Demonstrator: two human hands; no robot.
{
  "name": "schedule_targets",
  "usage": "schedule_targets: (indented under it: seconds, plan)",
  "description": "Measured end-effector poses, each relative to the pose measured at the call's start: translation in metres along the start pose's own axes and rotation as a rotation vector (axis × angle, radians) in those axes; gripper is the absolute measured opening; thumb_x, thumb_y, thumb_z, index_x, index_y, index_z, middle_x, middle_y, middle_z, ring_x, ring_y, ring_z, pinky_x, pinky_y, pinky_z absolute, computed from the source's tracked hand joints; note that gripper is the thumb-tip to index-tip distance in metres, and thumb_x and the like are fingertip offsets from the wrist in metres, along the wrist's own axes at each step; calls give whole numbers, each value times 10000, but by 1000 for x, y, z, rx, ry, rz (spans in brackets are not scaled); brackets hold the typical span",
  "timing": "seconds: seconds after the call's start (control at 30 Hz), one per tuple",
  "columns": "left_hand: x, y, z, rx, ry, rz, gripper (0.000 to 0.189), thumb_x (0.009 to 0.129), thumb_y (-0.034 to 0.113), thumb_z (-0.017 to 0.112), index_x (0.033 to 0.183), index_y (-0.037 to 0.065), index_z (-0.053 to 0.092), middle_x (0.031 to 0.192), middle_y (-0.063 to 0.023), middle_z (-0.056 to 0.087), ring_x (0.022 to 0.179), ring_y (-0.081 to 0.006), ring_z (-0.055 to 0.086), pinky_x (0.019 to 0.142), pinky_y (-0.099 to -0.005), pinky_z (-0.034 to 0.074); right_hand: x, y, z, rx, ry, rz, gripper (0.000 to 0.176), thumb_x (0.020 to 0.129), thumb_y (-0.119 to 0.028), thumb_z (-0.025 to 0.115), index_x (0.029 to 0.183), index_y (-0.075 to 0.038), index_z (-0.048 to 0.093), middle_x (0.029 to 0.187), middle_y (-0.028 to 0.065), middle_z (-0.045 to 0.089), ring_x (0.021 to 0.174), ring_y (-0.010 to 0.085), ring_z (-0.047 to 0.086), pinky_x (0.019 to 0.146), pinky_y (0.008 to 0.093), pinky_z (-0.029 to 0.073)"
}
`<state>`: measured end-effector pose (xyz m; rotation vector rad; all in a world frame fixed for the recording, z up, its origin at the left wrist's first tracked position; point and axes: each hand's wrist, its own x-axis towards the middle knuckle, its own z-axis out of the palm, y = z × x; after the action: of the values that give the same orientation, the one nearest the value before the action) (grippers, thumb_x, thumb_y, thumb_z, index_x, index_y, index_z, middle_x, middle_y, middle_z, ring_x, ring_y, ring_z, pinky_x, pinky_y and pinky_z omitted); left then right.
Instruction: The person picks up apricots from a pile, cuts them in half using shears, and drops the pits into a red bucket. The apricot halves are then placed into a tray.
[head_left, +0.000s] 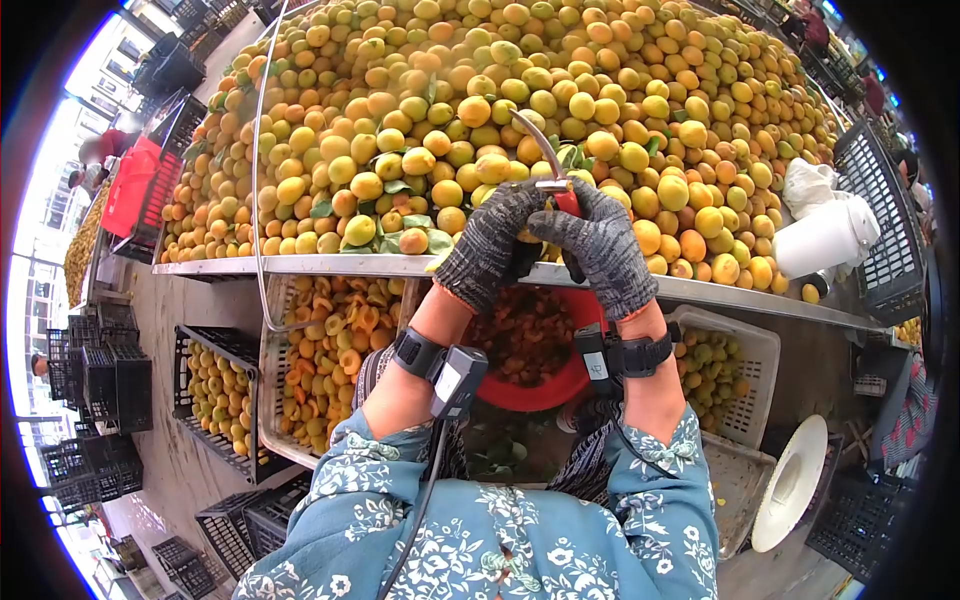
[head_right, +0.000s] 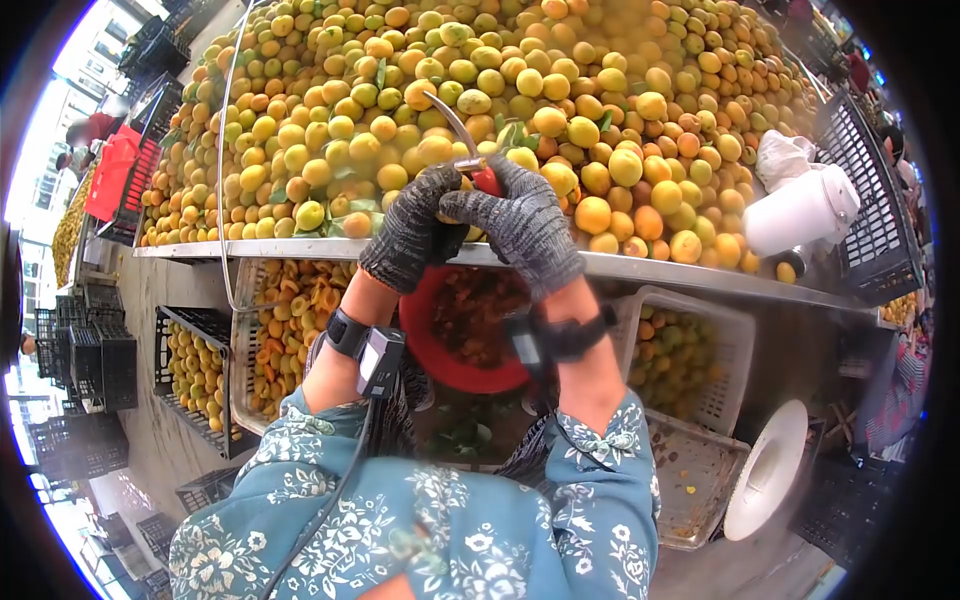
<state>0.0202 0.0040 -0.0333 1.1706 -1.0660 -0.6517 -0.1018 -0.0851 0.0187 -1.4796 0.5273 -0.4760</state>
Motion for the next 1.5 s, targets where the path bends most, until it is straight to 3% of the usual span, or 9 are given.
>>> schedule_targets:
  seconds: [0.1, 0.37, 0.5, 0.57, 0.63, 0.9, 1.03, 1.37, 1.5]
  plan:
    - [3, -2, -11, 672, -58, 306, 444, 665, 85, 674, 1100, 68, 587, 912, -162, 613, 902, -340, 573, 777, -405, 464, -1, 0, 1, 123, 6, 68, 332, 726, -147, 714, 1038, -75, 625, 676, -49, 564, 426, 19, 413, 378, 176, 304]
    - [-2, -4, -3, 772, 95, 479, 390, 663, 103, 659, 1038, 25, 584, 823, -152, 597, 789, -352, 547, 698, -422, 448, -1, 9, 9, 199, 67, 1, 326, 750, -115, 619, 1062, -22, 603, 688, -17, 580, 436, 35, 459, 378, 169, 338]
    - [-9, -7, 9, 163, 106, -86, 292, 687, 74, 663, 964, 36, 575, 860, -130, 595, 784, -310, 567, 698, -376, 465, -4, 11, 15, 329, 134, -32, 320, 701, -85, 654, 1013, -20, 633, 716, -2, 606, 459, 42, 477, 398, 176, 354]
    - [-7, -1, 16, -1054, 138, -443, 205, 774, 106, 639, 962, 51, 578, 884, -84, 610, 797, -229, 596, 681, -315, 483, -6, 11, 14, 380, 150, -20, 324, 674, -56, 675, 995, -25, 644, 718, -5, 608, 472, 42, 478, 408, 179, 355]
    - [-7, -4, 20, -521, 196, -300, 167, 863, 207, 585, 959, 70, 584, 891, -53, 620, 796, -168, 612, 648, -265, 503, -7, 11, 14, 402, 178, -41, 313, 655, -38, 675, 965, -10, 644, 757, 20, 627, 532, 70, 531, 473, 192, 420]
    - [-3, 23, 18, -1263, 365, -661, 304, 868, 367, 569, 974, 82, 564, 817, -64, 628, 666, -186, 629, 574, -267, 550, -10, 11, 9, 755, 171, -12, 382, 639, -72, 643, 1010, 13, 612, 816, 71, 636, 677, 154, 609, 629, 236, 507]
    - [-4, 22, 1, -1353, -100, -464, 562, 878, 539, 446, 1038, 8, 534, 678, -91, 558, 398, -125, 417, 349, -235, 363, -6, 25, 4, 963, 122, 84, 413, 662, -87, 592, 1063, 14, 585, 843, 96, 635, 699, 188, 616, 563, 241, 519]
    - [-2, 16, -2, -1248, 415, -527, 297, 898, 364, 560, 1017, 92, 577, 852, -81, 623, 750, -239, 621, 697, -396, 540, -14, -6, 23, 144, 64, -115, 306, 691, -10, 658, 997, -16, 660, 831, 35, 649, 557, 73, 543, 449, 189, 422]
    - [-8, 16, -3, -1196, 267, -554, 296, 905, 360, 552, 969, 72, 578, 844, -92, 634, 740, -223, 626, 647, -358, 539, -7, -6, 12, 432, 155, -123, 242, 745, -16, 676, 985, -19, 649, 807, 52, 655, 562, 73, 549, 446, 196, 411]
